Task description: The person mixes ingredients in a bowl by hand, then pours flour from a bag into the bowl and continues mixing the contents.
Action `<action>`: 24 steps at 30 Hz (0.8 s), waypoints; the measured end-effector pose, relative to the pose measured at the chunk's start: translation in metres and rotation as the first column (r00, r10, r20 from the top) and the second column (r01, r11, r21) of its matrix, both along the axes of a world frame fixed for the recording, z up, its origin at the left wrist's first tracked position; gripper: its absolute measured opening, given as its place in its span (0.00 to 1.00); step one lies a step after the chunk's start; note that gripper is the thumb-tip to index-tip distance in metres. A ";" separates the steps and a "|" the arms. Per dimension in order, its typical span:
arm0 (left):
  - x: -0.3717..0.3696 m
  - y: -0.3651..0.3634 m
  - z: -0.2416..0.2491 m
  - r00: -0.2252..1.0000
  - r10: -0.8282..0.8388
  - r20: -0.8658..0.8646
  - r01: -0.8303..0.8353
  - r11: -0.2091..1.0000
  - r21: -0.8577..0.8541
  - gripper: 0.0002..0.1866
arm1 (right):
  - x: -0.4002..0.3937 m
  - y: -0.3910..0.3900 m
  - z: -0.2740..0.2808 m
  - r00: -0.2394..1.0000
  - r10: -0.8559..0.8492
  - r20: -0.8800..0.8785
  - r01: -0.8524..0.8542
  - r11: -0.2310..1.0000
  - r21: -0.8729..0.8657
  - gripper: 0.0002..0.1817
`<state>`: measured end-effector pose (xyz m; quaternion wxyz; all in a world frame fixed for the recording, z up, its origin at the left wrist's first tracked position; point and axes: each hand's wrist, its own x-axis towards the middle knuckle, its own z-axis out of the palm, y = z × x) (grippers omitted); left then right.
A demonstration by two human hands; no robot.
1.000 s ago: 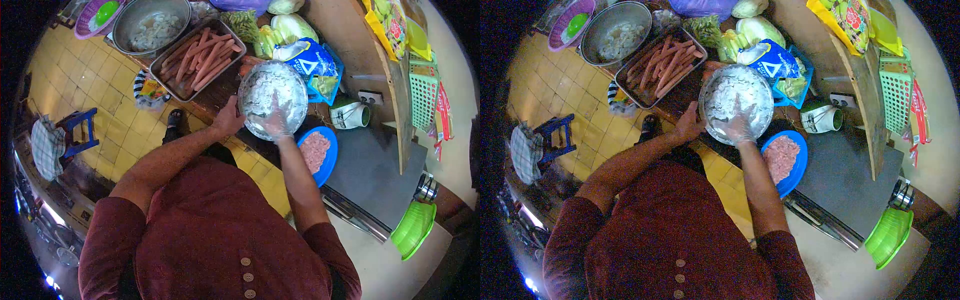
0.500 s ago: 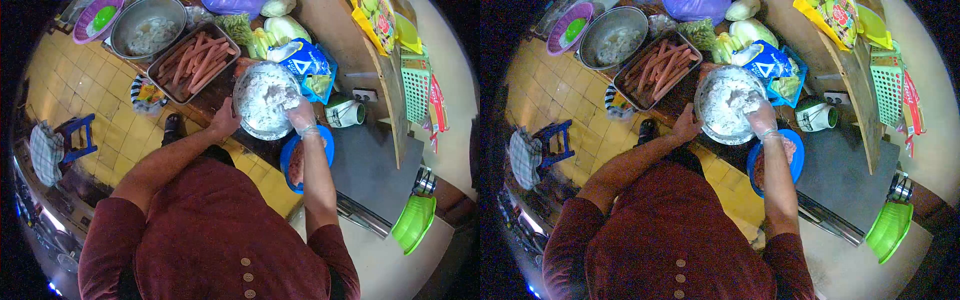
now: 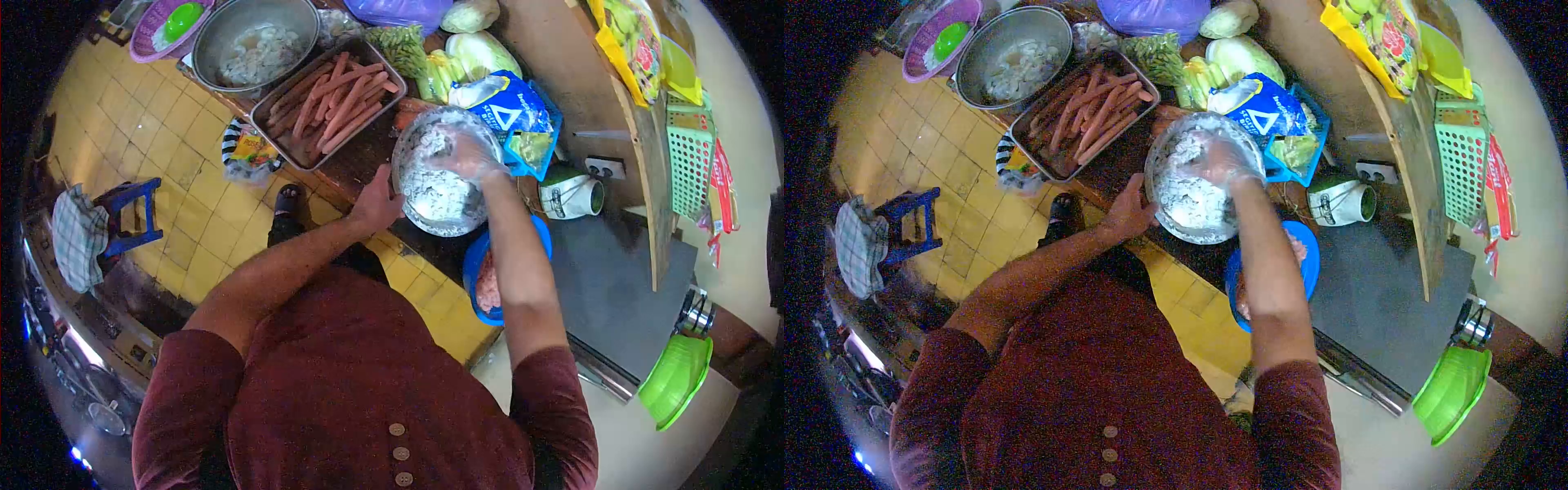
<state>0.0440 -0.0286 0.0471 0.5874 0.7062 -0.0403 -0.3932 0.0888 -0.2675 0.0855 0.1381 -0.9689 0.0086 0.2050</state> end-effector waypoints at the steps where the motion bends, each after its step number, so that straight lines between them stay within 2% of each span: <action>1: 0.002 0.000 0.002 0.998 0.007 -0.066 -0.008 1.000 -0.013 0.24 | 0.005 0.004 -0.025 0.984 -0.095 -0.149 0.092 0.995 -0.026 0.49; 2: -0.007 -0.005 -0.024 0.995 0.047 0.093 -0.047 0.999 -0.008 0.24 | 0.003 0.029 -0.024 0.989 -0.117 -0.095 0.090 0.963 -0.254 0.52; 3: -0.004 -0.006 -0.025 0.994 0.054 0.092 -0.054 0.999 -0.002 0.24 | 0.009 0.030 -0.033 0.989 -0.110 -0.098 0.083 0.965 -0.248 0.52; 5: -0.010 -0.012 -0.026 0.953 0.156 0.260 -0.180 0.981 0.071 0.24 | 0.007 0.032 -0.048 0.978 -0.093 -0.186 0.043 0.966 -0.253 0.47; 6: -0.018 -0.011 -0.031 0.957 0.148 0.248 -0.170 0.983 0.070 0.24 | 0.009 0.048 -0.017 0.972 -0.091 -0.215 0.032 0.964 -0.264 0.35; 7: -0.018 -0.011 -0.035 0.954 0.170 0.247 -0.183 0.983 0.032 0.24 | 0.003 0.052 -0.013 0.973 -0.093 -0.212 0.032 0.962 -0.273 0.35; 9: -0.016 -0.011 -0.029 0.948 0.198 0.250 -0.201 0.979 -0.012 0.24 | -0.005 0.058 -0.003 0.992 -0.043 -0.122 0.017 0.977 -0.212 0.25; 10: -0.017 -0.012 -0.024 0.975 0.212 0.068 -0.208 0.976 -0.060 0.25 | -0.012 0.051 -0.009 0.993 -0.091 -0.075 0.086 0.994 -0.066 0.20; 11: -0.016 -0.012 -0.019 0.971 0.209 -0.114 -0.222 0.969 -0.108 0.26 | -0.018 0.041 -0.009 0.994 -0.090 -0.069 0.085 0.994 -0.069 0.20; 13: -0.015 -0.011 -0.023 0.970 0.207 -0.124 -0.221 0.968 -0.119 0.26 | -0.036 0.018 -0.001 0.988 -0.017 0.150 0.009 0.999 0.052 0.22; 14: -0.013 -0.013 -0.026 0.970 0.203 -0.135 -0.221 0.967 -0.128 0.26 | -0.039 0.020 0.027 0.994 -0.094 0.051 0.094 0.996 -0.002 0.24; 17: -0.011 -0.014 -0.035 0.981 0.152 -0.117 -0.164 0.981 -0.103 0.26 | -0.048 0.004 0.060 0.980 -0.082 0.181 0.068 0.994 0.080 0.26; 18: -0.010 -0.013 -0.027 0.983 0.146 -0.112 -0.158 0.982 -0.104 0.26 | -0.048 -0.001 0.070 0.983 -0.078 0.164 0.065 0.994 0.084 0.24; 19: -0.009 -0.011 -0.018 0.983 0.149 -0.103 -0.159 0.984 -0.086 0.25 | -0.048 -0.008 0.071 0.982 -0.085 0.169 0.071 0.994 0.085 0.24; 21: -0.009 -0.011 -0.016 0.985 0.146 -0.092 -0.153 0.986 -0.070 0.24 | -0.044 -0.014 0.077 0.978 -0.208 0.018 0.207 0.978 0.039 0.22; 22: -0.010 -0.013 -0.022 0.983 0.162 -0.093 -0.169 0.982 -0.084 0.24 | -0.046 -0.017 0.082 0.982 -0.166 0.089 0.166 0.986 0.002 0.20; 24: -0.010 -0.012 -0.017 0.980 0.175 -0.096 -0.184 0.978 -0.096 0.24 | -0.041 -0.028 0.080 0.984 -0.164 0.067 0.165 0.986 0.003 0.19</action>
